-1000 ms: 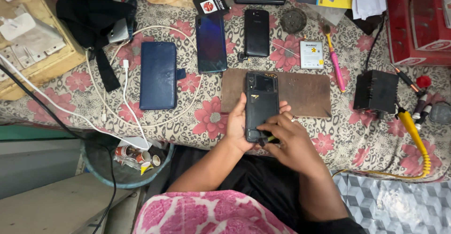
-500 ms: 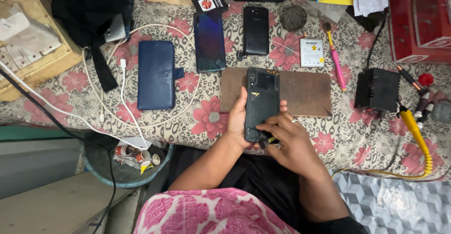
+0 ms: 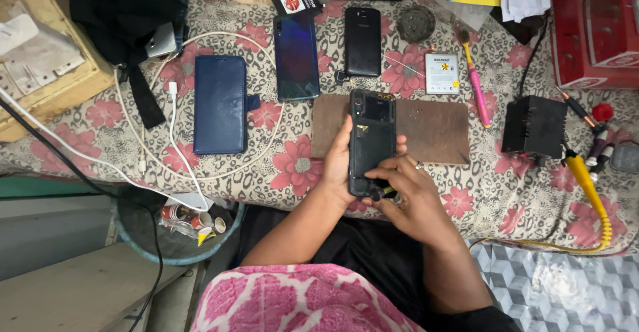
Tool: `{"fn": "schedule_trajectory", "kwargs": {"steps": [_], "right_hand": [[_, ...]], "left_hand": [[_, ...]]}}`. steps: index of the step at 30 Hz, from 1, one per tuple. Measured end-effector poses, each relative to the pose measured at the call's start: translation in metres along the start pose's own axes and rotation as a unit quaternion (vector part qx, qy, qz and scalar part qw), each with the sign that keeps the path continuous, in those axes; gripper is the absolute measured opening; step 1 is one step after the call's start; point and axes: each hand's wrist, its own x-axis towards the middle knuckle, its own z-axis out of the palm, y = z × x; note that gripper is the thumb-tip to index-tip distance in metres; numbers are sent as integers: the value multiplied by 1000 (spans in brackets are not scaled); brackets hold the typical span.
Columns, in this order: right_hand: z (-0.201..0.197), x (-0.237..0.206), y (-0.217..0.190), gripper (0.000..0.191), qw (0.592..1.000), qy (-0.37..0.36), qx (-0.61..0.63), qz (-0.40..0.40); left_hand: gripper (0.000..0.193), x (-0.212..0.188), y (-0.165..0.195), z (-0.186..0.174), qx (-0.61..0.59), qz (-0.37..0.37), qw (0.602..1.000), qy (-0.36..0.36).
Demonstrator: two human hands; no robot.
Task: The person disassembles a smartphone at a cluttered workbench. They use a screwdriver to unscrew the back panel, pry the back cover off with a yellow opening tool, remove the battery, and work on the internal components with a screwdriver, at one point briefly handling another phone that shows an incoming call screen.
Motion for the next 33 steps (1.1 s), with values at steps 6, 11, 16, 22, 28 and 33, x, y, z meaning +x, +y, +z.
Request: {"fn": "schedule_trajectory", "kwargs": {"steps": [6,11,16,22,28,33], "right_hand": [[0,0,3,51,1000,1,15,12],[1,2,3,48,1000,10,23,5],[-1,3,-1,49,1000,-3,20,6],[-20,20,9,36,996,73,33,49],[-16,23,20,17,988,105,53,104],[-1,17,42,15,973,174,53,142]], "left_hand": [[78,2,-3,3,-15,3,1000,-8],[79,3,-4,3,-1,8,1000,13],[75,5,-5,5,35,24,998,35],[72,7,-4,8,43,20,997,67],[80,30,14,14,184,89,968,145],[75,64,28,38,452,184,849,203]]}}
